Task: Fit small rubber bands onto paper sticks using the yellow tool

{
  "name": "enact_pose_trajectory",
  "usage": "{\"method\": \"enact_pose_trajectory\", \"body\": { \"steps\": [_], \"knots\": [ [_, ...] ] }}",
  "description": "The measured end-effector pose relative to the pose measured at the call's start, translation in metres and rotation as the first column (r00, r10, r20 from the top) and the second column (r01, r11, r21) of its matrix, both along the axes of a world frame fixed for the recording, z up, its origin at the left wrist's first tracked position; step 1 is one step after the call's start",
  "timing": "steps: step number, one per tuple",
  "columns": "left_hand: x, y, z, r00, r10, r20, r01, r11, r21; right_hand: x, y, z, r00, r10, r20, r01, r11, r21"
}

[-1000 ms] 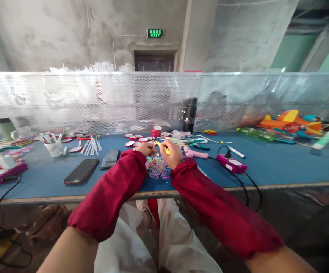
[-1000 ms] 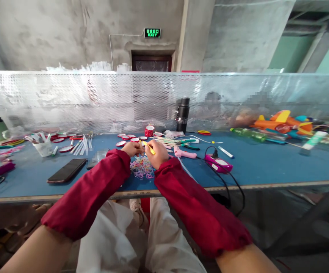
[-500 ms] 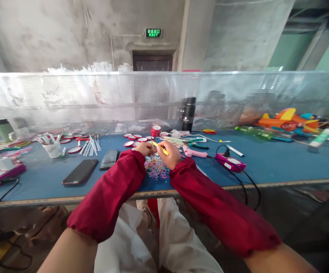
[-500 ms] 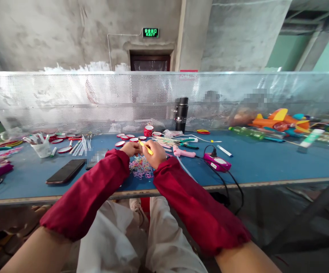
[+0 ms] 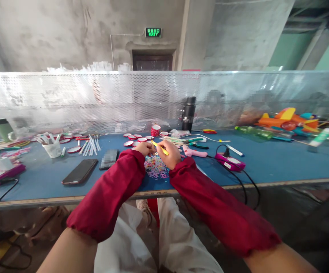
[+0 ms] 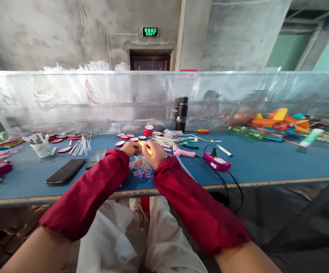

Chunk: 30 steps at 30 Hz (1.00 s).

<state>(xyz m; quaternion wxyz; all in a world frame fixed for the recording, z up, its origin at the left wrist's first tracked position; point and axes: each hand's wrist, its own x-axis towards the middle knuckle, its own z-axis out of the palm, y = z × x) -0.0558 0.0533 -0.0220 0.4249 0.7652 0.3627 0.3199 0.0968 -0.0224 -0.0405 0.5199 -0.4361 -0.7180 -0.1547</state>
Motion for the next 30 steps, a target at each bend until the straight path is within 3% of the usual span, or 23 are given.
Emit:
{"method": "enact_pose_trajectory", "body": {
  "steps": [30],
  "knots": [
    [-0.0009,-0.0062,0.0043,1.0,0.013,-0.024,-0.013,1.0,-0.024,-0.0008,-0.0008,0.0005,0.999,-0.035,-0.022,0.035,0.999,0.0]
  ]
}}
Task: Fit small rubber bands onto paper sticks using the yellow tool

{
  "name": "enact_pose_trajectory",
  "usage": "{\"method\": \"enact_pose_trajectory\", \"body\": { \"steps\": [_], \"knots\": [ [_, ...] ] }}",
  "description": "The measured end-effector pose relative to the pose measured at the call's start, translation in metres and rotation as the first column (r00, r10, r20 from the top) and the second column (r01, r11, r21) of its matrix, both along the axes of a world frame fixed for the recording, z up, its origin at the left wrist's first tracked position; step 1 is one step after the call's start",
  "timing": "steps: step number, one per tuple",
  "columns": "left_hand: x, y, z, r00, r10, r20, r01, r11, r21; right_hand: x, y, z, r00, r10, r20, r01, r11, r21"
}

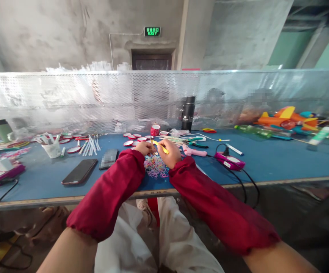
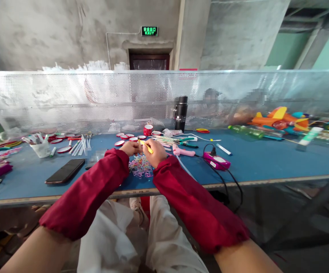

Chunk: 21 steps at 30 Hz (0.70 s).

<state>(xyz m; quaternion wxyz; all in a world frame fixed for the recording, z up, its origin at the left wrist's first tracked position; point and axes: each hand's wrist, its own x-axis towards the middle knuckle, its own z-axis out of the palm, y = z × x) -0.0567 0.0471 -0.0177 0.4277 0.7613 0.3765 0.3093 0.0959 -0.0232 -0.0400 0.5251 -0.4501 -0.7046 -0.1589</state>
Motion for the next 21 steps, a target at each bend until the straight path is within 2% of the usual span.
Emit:
{"method": "enact_pose_trajectory", "body": {
  "steps": [5,10,12,14,21],
  "knots": [
    [0.001,-0.001,0.001,1.0,0.004,0.005,-0.004,1.0,0.016,0.0,-0.001,0.0,0.999,0.035,0.009,-0.035,0.999,-0.008],
    [0.0,-0.004,0.003,1.0,0.007,0.004,-0.007,1.0,-0.009,0.0,-0.001,0.0,1.0,-0.009,-0.012,0.009,1.0,0.002],
    [0.0,-0.004,0.003,1.0,0.008,0.005,-0.008,1.0,-0.004,0.0,-0.001,0.0,1.0,0.012,-0.006,-0.012,1.0,0.001],
    [0.0,-0.003,0.002,1.0,0.011,0.005,-0.011,1.0,0.009,0.0,-0.001,0.0,0.999,0.041,0.005,-0.04,0.999,-0.013],
    [0.0,0.007,-0.004,1.0,-0.009,-0.001,0.009,1.0,0.026,0.0,0.0,-0.001,1.0,0.015,0.004,-0.015,1.0,-0.002]
  ]
}}
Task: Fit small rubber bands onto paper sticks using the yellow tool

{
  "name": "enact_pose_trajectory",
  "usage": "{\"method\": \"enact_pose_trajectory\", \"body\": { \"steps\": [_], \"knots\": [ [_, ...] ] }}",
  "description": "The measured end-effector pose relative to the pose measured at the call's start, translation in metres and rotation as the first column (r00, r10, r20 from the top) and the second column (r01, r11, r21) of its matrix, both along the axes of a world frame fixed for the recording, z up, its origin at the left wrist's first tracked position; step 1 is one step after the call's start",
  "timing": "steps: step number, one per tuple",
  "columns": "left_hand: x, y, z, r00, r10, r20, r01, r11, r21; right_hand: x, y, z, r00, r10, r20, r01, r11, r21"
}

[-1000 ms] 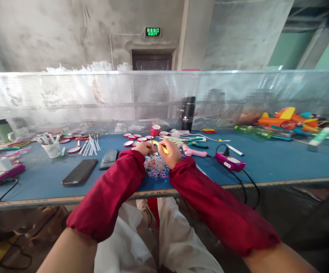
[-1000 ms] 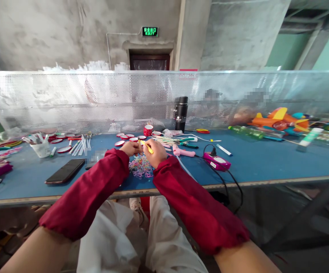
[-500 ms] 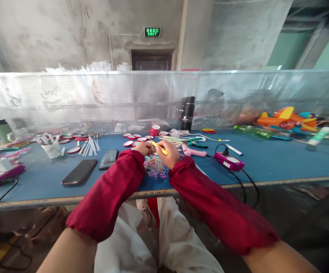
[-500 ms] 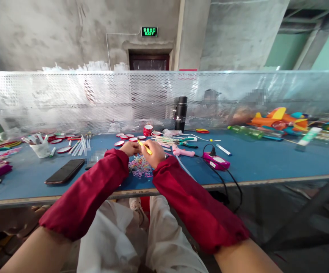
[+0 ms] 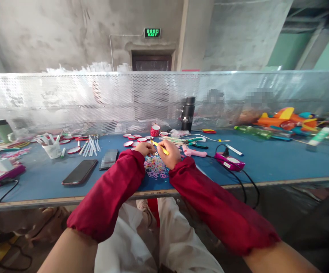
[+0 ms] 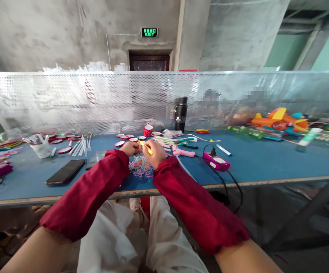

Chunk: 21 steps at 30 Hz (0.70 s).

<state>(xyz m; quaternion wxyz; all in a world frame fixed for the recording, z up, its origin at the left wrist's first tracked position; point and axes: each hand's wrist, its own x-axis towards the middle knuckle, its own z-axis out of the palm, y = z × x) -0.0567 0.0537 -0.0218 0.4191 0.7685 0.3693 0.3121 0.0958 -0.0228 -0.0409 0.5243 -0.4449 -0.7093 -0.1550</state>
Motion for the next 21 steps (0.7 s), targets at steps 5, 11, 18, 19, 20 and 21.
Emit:
{"method": "enact_pose_trajectory", "body": {
  "steps": [5,11,18,19,20,21],
  "knots": [
    [0.0,-0.004,0.002,1.0,0.016,0.017,-0.016,1.0,-0.006,0.0,-0.001,0.001,1.0,-0.01,0.001,0.01,1.0,-0.002],
    [0.0,-0.008,0.005,0.999,0.021,0.03,-0.02,1.0,-0.02,0.0,-0.002,0.002,1.0,0.028,0.01,-0.028,0.999,-0.019],
    [0.0,-0.012,0.008,0.999,0.028,0.017,-0.027,0.999,-0.026,-0.001,-0.002,0.002,1.0,0.021,0.001,-0.021,1.0,-0.007],
    [0.0,-0.012,0.008,0.999,0.031,0.015,-0.031,0.999,-0.021,-0.001,-0.002,0.002,1.0,0.031,0.005,-0.031,0.999,-0.014],
    [0.0,-0.012,0.009,0.999,0.033,0.013,-0.033,0.999,-0.02,-0.001,-0.002,0.002,0.999,0.032,0.004,-0.032,0.999,-0.017],
    [0.0,-0.013,0.009,0.999,0.034,0.011,-0.034,0.999,-0.022,-0.001,-0.002,0.002,1.0,0.023,-0.002,-0.023,1.0,-0.018]
  ]
}}
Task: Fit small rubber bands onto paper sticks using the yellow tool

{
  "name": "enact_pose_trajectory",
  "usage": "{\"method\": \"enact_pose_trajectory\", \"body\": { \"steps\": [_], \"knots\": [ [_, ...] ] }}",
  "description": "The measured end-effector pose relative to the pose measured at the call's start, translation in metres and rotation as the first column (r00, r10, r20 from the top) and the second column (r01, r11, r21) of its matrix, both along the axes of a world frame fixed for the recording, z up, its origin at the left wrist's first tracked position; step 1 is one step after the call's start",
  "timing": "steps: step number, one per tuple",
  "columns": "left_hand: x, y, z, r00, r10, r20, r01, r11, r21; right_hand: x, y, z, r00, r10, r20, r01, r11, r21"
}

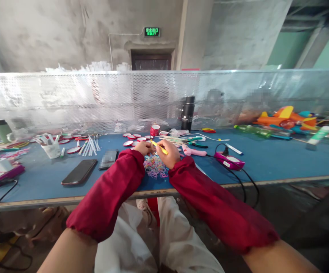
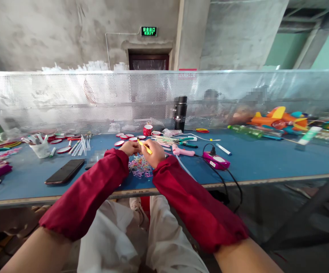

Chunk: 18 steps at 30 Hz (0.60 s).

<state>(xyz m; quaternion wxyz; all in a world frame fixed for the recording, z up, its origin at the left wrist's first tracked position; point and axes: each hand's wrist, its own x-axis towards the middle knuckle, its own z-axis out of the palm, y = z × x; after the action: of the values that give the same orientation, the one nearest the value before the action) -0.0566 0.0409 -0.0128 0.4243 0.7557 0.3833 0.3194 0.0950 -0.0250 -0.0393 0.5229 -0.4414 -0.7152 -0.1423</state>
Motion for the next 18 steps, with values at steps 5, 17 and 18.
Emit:
{"method": "enact_pose_trajectory", "body": {
  "steps": [5,17,18],
  "knots": [
    [-0.0006,-0.0011,0.0006,1.0,-0.008,-0.007,0.008,1.0,-0.005,0.0005,0.0001,0.0,1.0,-0.013,-0.006,0.013,1.0,0.013],
    [-0.0013,0.0006,0.0,0.999,-0.036,-0.002,0.036,0.999,0.011,-0.0009,-0.0014,0.001,1.0,0.018,0.022,-0.018,1.0,0.022],
    [-0.0013,0.0016,-0.0007,0.999,-0.039,0.0,0.039,0.999,0.013,-0.0007,-0.001,0.0009,1.0,0.009,0.016,-0.01,1.0,0.025]
  ]
}}
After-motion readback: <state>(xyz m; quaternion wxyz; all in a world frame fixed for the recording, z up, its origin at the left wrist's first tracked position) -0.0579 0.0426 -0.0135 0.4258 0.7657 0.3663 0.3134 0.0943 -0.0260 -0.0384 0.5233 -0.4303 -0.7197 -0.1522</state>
